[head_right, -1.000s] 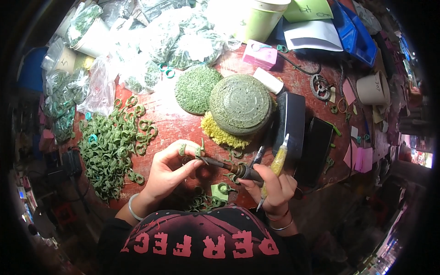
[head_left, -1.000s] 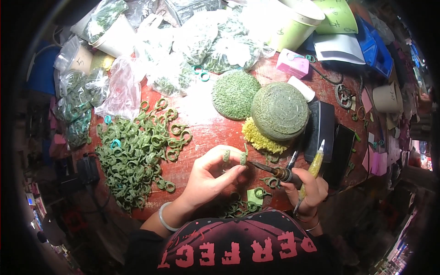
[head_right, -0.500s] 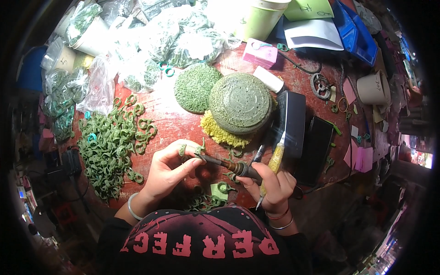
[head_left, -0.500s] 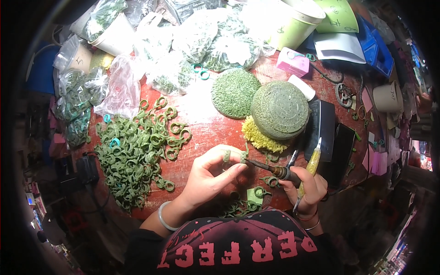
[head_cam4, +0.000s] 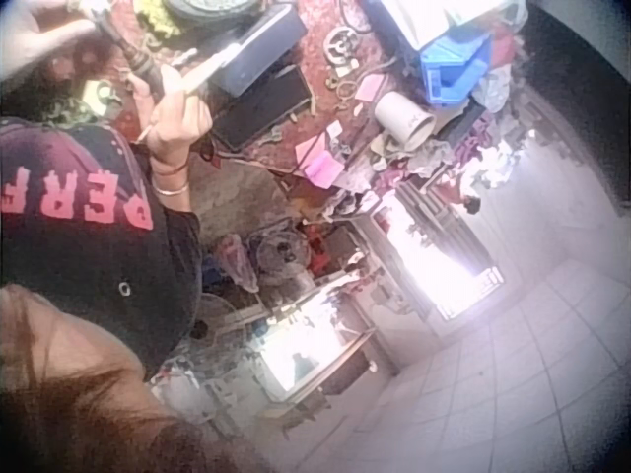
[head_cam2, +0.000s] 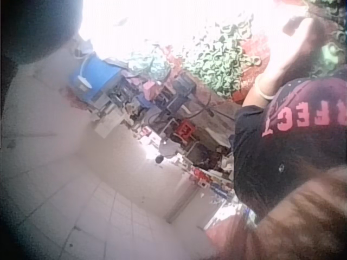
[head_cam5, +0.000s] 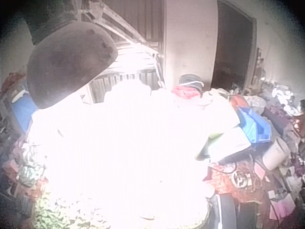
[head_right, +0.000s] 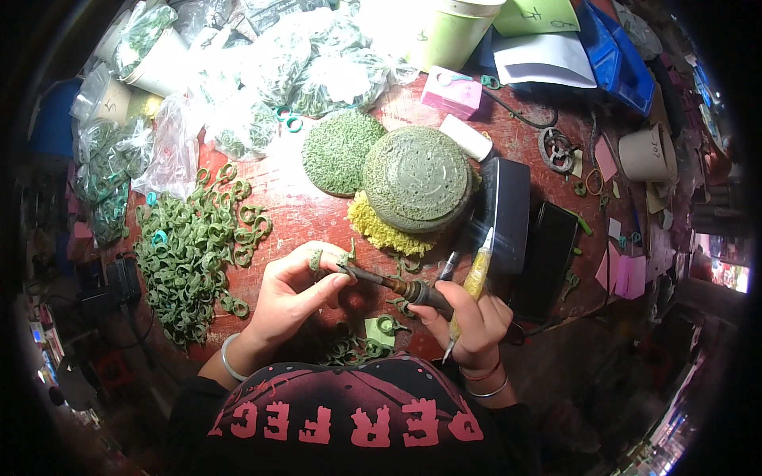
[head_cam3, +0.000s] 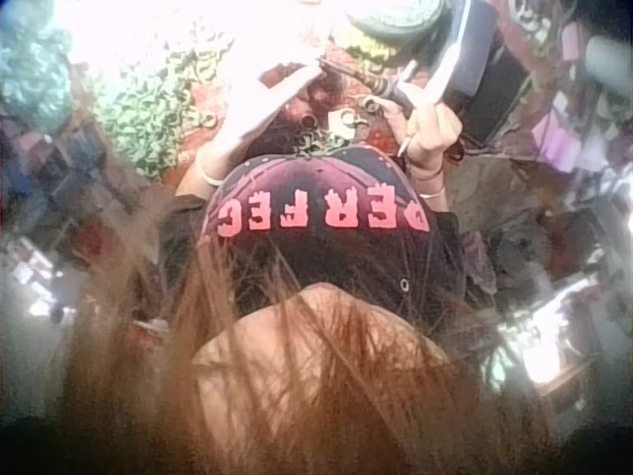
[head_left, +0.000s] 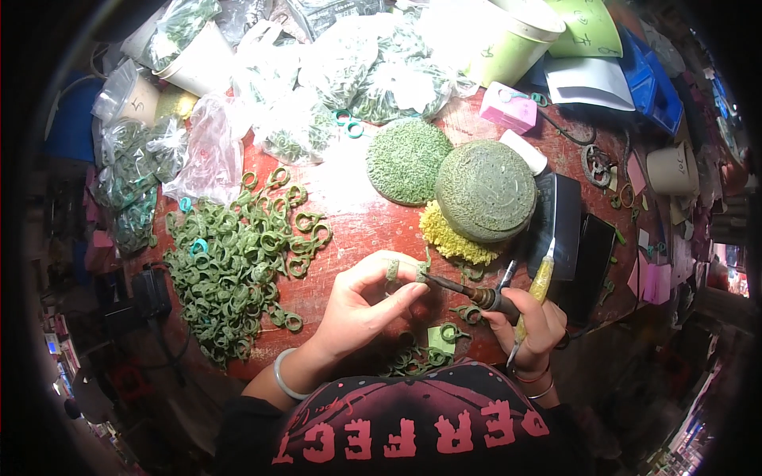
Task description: Joining small green plastic rings together using a soldering iron.
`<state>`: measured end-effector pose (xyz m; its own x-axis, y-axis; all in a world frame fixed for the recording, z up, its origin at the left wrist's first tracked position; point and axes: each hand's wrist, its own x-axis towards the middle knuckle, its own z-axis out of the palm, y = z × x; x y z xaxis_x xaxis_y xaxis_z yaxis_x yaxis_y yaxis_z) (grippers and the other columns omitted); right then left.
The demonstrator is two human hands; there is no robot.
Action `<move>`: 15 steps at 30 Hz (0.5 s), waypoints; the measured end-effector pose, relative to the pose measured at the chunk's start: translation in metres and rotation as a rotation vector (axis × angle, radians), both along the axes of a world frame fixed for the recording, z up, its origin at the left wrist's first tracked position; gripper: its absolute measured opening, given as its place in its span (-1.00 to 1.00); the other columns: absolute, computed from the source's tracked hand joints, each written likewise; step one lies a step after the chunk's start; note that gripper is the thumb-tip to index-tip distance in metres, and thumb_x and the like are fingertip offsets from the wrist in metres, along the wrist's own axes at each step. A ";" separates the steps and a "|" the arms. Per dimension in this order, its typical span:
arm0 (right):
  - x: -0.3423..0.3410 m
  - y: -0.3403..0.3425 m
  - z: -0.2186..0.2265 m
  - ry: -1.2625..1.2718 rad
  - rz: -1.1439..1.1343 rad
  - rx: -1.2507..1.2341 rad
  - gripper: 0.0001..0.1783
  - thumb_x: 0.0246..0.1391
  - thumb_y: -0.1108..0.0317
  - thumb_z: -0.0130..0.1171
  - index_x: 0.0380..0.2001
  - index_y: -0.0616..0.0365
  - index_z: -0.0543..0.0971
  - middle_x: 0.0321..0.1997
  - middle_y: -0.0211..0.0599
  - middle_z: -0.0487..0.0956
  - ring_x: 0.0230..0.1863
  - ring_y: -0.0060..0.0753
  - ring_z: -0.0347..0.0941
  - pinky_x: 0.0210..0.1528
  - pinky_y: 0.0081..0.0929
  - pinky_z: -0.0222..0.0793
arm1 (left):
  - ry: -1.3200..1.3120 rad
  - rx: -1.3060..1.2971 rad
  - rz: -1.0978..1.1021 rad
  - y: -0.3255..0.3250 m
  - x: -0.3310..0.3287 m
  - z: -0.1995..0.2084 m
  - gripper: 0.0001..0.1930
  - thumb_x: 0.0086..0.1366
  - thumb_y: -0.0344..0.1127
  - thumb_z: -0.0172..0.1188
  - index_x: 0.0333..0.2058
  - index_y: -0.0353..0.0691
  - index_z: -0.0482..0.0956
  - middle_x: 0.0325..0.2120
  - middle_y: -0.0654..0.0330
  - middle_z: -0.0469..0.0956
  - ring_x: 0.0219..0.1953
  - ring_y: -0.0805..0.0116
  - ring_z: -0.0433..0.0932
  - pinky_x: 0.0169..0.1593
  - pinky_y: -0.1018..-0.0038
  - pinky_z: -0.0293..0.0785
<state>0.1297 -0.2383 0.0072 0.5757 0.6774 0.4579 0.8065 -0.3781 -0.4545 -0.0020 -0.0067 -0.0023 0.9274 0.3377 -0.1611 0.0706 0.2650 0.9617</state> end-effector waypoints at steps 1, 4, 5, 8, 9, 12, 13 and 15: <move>0.000 0.000 0.000 0.005 -0.001 -0.002 -0.58 0.02 0.09 0.55 -0.25 0.21 0.68 -0.51 -0.27 0.59 -0.55 -0.18 0.53 -0.47 -0.38 0.36 | 0.000 0.000 0.000 0.000 0.000 0.000 -0.91 0.37 -0.62 0.25 -0.18 -0.42 0.67 -0.06 0.15 0.55 -0.13 0.47 0.57 -0.17 0.58 0.53; 0.000 -0.001 0.000 -0.013 -0.004 -0.019 -0.58 0.01 0.09 0.55 -0.26 0.21 0.68 -0.51 -0.27 0.60 -0.55 -0.19 0.54 -0.47 -0.38 0.37 | -0.015 0.015 0.003 0.000 0.001 -0.002 -0.91 0.37 -0.62 0.25 -0.18 -0.42 0.67 -0.06 0.15 0.55 -0.13 0.47 0.57 -0.17 0.58 0.53; 0.000 -0.001 0.001 -0.013 -0.004 -0.020 -0.58 0.01 0.09 0.55 -0.26 0.21 0.68 -0.51 -0.27 0.60 -0.55 -0.19 0.54 -0.47 -0.38 0.37 | -0.035 0.038 0.002 0.000 0.001 -0.004 -0.91 0.37 -0.62 0.25 -0.18 -0.42 0.67 -0.06 0.15 0.55 -0.13 0.47 0.57 -0.17 0.58 0.53; 0.000 -0.001 0.001 -0.009 -0.001 -0.024 -0.57 0.02 0.07 0.55 -0.26 0.20 0.68 -0.51 -0.28 0.60 -0.55 -0.19 0.54 -0.46 -0.37 0.38 | -0.016 0.016 -0.001 0.000 0.000 -0.001 -0.91 0.37 -0.62 0.25 -0.18 -0.42 0.67 -0.05 0.15 0.55 -0.12 0.47 0.57 -0.14 0.57 0.53; 0.000 -0.001 0.001 -0.001 -0.001 -0.009 -0.57 0.02 0.06 0.54 -0.25 0.20 0.68 -0.50 -0.27 0.61 -0.53 -0.18 0.55 -0.45 -0.38 0.38 | 0.022 -0.029 -0.003 0.000 0.000 0.001 -0.90 0.36 -0.63 0.25 -0.17 -0.41 0.67 -0.05 0.15 0.55 -0.11 0.46 0.57 -0.12 0.55 0.53; -0.001 -0.007 0.002 -0.029 -0.031 -0.005 -0.56 0.04 0.05 0.53 -0.24 0.20 0.68 -0.47 -0.26 0.63 -0.51 -0.17 0.57 -0.44 -0.38 0.40 | 0.027 -0.025 -0.007 0.001 -0.001 0.000 -0.88 0.35 -0.63 0.27 -0.16 -0.41 0.67 -0.05 0.15 0.56 -0.05 0.42 0.56 -0.04 0.52 0.53; -0.001 -0.010 0.002 -0.062 -0.060 -0.017 -0.56 0.05 0.04 0.52 -0.23 0.20 0.68 -0.46 -0.26 0.64 -0.49 -0.17 0.58 -0.43 -0.39 0.41 | 0.026 -0.024 -0.006 0.001 -0.001 -0.001 -0.88 0.35 -0.63 0.27 -0.16 -0.41 0.67 -0.05 0.15 0.56 -0.05 0.42 0.56 -0.04 0.52 0.53; 0.004 -0.010 0.003 -0.108 -0.090 -0.027 -0.59 0.04 0.10 0.53 -0.23 0.21 0.68 -0.45 -0.24 0.65 -0.48 -0.14 0.59 -0.42 -0.37 0.42 | -0.041 0.049 -0.005 0.000 0.000 -0.002 -0.87 0.34 -0.63 0.27 -0.15 -0.39 0.67 -0.05 0.15 0.56 0.01 0.39 0.55 0.04 0.47 0.52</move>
